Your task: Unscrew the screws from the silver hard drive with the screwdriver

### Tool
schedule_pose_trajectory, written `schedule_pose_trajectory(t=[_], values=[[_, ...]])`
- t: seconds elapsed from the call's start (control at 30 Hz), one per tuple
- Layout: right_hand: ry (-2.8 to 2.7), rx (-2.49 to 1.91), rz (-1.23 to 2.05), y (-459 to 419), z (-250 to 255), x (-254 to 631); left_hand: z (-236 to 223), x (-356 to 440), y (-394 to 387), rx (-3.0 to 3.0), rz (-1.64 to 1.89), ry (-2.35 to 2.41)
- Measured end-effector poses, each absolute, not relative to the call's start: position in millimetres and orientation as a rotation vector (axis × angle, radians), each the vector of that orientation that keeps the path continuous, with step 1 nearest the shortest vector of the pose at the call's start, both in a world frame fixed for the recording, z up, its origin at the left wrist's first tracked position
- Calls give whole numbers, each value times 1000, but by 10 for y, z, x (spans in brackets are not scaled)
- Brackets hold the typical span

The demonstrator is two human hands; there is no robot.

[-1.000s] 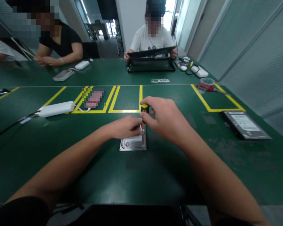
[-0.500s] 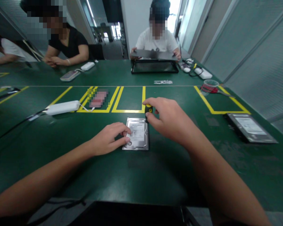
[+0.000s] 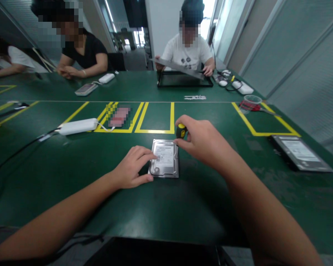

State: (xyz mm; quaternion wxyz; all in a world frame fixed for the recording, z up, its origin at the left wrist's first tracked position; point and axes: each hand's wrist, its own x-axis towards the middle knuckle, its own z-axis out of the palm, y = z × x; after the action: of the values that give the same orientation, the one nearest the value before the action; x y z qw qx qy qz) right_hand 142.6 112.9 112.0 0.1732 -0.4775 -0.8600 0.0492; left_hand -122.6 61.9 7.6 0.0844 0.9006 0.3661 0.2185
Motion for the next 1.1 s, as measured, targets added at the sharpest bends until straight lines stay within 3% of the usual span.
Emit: schedule_pose_trajectory(t=[0.5, 0.67, 0.83, 1.1], values=[[-2374, -1333, 286, 1160, 1394, 1532, 38, -1215, 638, 2839, 583, 936], [-2203, -1327, 144, 951, 1494, 1650, 25, -1216, 637, 2843, 564, 931], [-2117, -1439, 35, 888, 1101, 1788, 15, -1217, 643, 2858, 555, 922], [-2364, -1092, -29, 1067, 254, 1985, -19, -1205, 664, 2853, 494, 1001]])
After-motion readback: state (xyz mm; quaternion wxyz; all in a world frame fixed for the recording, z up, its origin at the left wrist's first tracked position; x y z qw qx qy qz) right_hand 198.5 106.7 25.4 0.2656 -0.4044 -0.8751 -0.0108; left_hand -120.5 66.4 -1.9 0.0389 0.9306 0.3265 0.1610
